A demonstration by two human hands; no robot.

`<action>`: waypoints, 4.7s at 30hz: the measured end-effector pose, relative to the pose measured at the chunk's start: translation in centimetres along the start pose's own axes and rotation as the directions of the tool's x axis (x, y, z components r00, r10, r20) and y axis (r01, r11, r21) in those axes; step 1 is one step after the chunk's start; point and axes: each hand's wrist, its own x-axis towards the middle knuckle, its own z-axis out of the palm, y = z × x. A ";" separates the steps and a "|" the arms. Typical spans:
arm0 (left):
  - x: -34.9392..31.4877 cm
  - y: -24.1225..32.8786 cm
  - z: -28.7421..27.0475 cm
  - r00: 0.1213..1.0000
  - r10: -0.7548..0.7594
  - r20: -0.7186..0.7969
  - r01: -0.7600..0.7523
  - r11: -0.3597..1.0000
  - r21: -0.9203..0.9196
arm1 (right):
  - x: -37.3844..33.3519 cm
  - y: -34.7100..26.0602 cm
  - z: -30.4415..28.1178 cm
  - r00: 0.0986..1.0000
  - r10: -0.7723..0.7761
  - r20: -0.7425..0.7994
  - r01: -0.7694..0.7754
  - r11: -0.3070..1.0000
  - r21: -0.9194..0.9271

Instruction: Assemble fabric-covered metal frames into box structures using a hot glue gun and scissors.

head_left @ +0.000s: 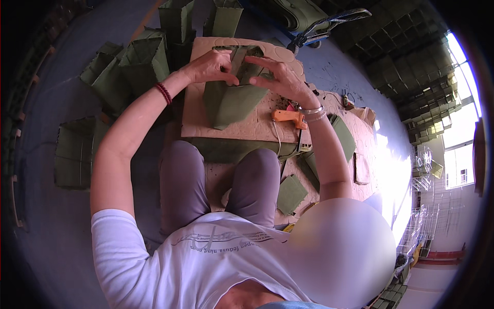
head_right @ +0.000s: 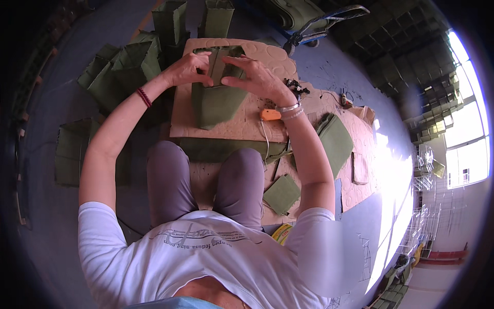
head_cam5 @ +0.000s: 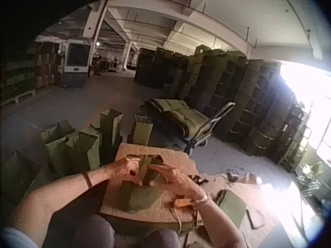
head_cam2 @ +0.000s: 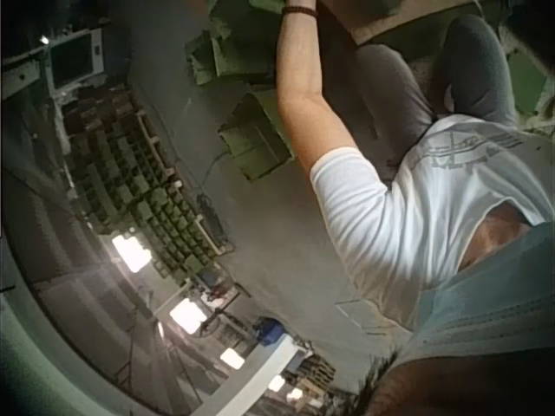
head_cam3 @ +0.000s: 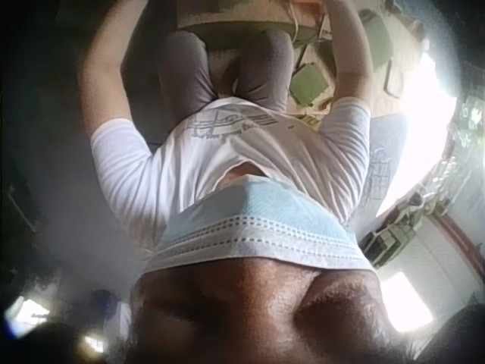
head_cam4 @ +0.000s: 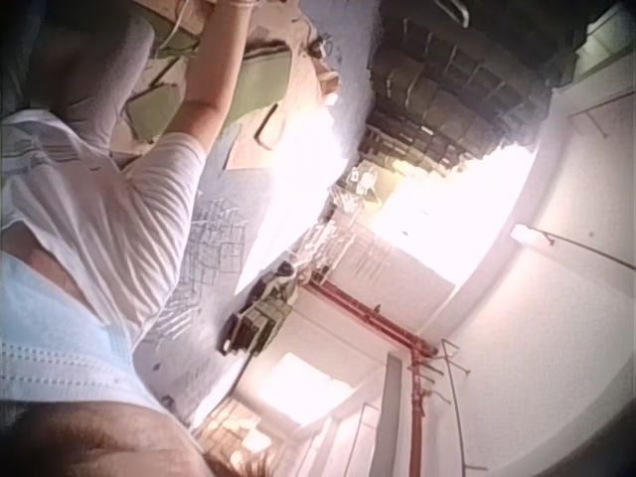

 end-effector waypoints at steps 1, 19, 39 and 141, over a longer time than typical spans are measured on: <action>-0.5 0.0 -0.6 0.977 -0.122 0.175 0.110 0.991 0.076 | -0.8 -0.2 0.3 1.000 0.023 -0.020 -0.025 0.997 -0.073; 0.6 4.8 1.6 0.981 -0.032 0.191 0.013 0.995 0.101 | 2.9 0.4 3.8 0.924 0.276 0.267 -0.125 0.873 -0.471; 0.5 5.9 7.6 0.887 0.081 -0.455 0.074 0.947 0.312 | -0.2 0.9 4.8 0.994 0.099 -0.043 -0.106 0.822 -0.560; 2.8 1.0 5.6 0.836 0.046 -0.547 0.083 0.974 0.209 | 2.0 8.0 0.1 0.661 0.257 -0.705 -0.257 0.960 0.110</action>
